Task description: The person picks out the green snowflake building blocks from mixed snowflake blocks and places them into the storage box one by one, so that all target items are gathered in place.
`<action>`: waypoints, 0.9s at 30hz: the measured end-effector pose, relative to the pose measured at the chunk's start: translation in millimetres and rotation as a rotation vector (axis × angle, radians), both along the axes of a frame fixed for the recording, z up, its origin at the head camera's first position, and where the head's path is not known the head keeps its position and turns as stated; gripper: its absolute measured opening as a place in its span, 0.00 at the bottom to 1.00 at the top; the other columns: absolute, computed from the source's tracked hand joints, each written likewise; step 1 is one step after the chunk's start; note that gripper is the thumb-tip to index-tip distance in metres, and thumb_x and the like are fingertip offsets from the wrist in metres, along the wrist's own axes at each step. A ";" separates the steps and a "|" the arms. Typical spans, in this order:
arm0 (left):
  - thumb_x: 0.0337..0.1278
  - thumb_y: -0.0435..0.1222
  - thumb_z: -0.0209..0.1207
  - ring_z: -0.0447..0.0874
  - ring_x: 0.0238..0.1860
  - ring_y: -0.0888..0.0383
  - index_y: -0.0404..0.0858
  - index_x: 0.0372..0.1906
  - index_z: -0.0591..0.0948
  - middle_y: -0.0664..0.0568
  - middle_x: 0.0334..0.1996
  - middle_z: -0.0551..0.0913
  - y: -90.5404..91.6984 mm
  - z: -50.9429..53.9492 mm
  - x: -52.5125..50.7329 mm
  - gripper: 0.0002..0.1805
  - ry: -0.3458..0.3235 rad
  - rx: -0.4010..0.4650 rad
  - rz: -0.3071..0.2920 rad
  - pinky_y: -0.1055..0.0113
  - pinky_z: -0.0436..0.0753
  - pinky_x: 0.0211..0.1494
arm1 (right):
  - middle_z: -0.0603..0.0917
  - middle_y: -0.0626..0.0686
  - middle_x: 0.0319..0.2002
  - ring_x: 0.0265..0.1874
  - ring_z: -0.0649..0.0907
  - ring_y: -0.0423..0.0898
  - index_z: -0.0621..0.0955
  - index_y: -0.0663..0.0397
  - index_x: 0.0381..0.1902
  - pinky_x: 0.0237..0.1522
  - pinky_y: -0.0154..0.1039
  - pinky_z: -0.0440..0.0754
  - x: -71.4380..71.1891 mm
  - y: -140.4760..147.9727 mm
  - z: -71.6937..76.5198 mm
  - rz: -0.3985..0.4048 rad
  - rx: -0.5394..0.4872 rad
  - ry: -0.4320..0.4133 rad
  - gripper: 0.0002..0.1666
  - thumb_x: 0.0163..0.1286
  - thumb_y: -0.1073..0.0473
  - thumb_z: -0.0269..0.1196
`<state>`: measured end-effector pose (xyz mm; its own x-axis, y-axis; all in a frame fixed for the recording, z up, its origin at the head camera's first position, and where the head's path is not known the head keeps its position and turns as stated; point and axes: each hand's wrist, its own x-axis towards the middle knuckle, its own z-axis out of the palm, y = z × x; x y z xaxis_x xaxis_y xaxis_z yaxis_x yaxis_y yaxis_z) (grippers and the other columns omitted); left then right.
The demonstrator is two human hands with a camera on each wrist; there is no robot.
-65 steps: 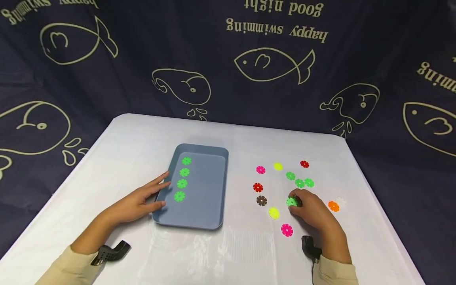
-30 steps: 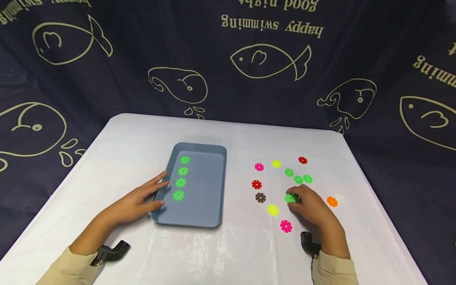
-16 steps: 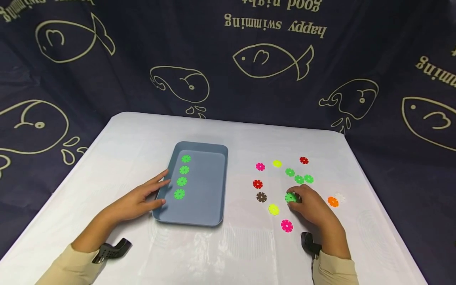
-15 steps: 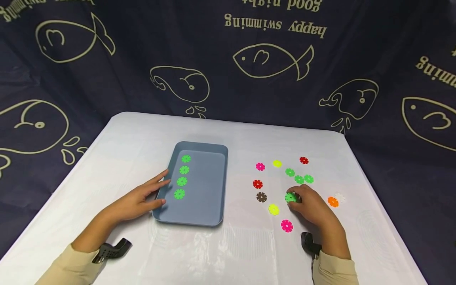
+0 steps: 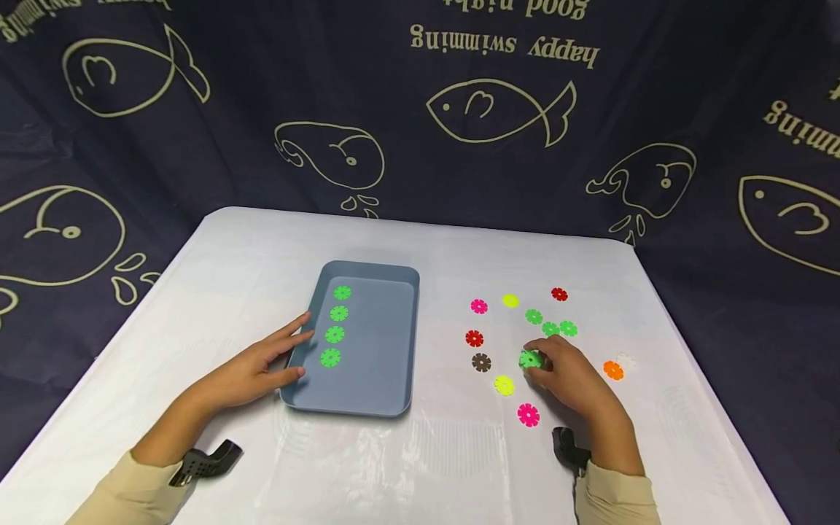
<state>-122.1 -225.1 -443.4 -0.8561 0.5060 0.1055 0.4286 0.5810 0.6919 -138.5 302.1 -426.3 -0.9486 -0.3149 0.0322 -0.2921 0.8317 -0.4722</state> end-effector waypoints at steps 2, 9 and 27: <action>0.66 0.49 0.62 0.50 0.77 0.47 0.36 0.74 0.66 0.52 0.79 0.49 0.4 -0.5 -0.1 0.38 0.009 0.002 -0.003 0.43 0.60 0.71 | 0.77 0.48 0.36 0.33 0.75 0.44 0.82 0.60 0.52 0.35 0.37 0.77 0.1 -0.7 0.8 0.003 -0.006 -0.001 0.19 0.61 0.66 0.69; 0.67 0.49 0.62 0.50 0.76 0.46 0.37 0.74 0.66 0.51 0.79 0.49 0.4 -1.0 0.0 0.37 0.010 0.002 0.002 0.42 0.60 0.70 | 0.78 0.49 0.39 0.34 0.76 0.44 0.82 0.59 0.52 0.37 0.38 0.78 0.3 -5.0 0.8 0.020 -0.033 0.005 0.20 0.62 0.66 0.70; 0.67 0.49 0.62 0.51 0.76 0.46 0.36 0.74 0.66 0.50 0.79 0.49 0.2 -0.8 0.3 0.37 0.034 -0.006 -0.006 0.41 0.62 0.69 | 0.78 0.47 0.38 0.32 0.76 0.42 0.82 0.58 0.53 0.36 0.37 0.79 -4.0 -22.6 6.9 0.089 -0.052 0.031 0.19 0.63 0.66 0.69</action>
<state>-121.8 -224.8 -444.2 -0.8491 0.5117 0.1313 0.4553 0.5827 0.6732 -142.5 279.5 -419.3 -0.9153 -0.3949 0.0792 -0.3786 0.7766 -0.5036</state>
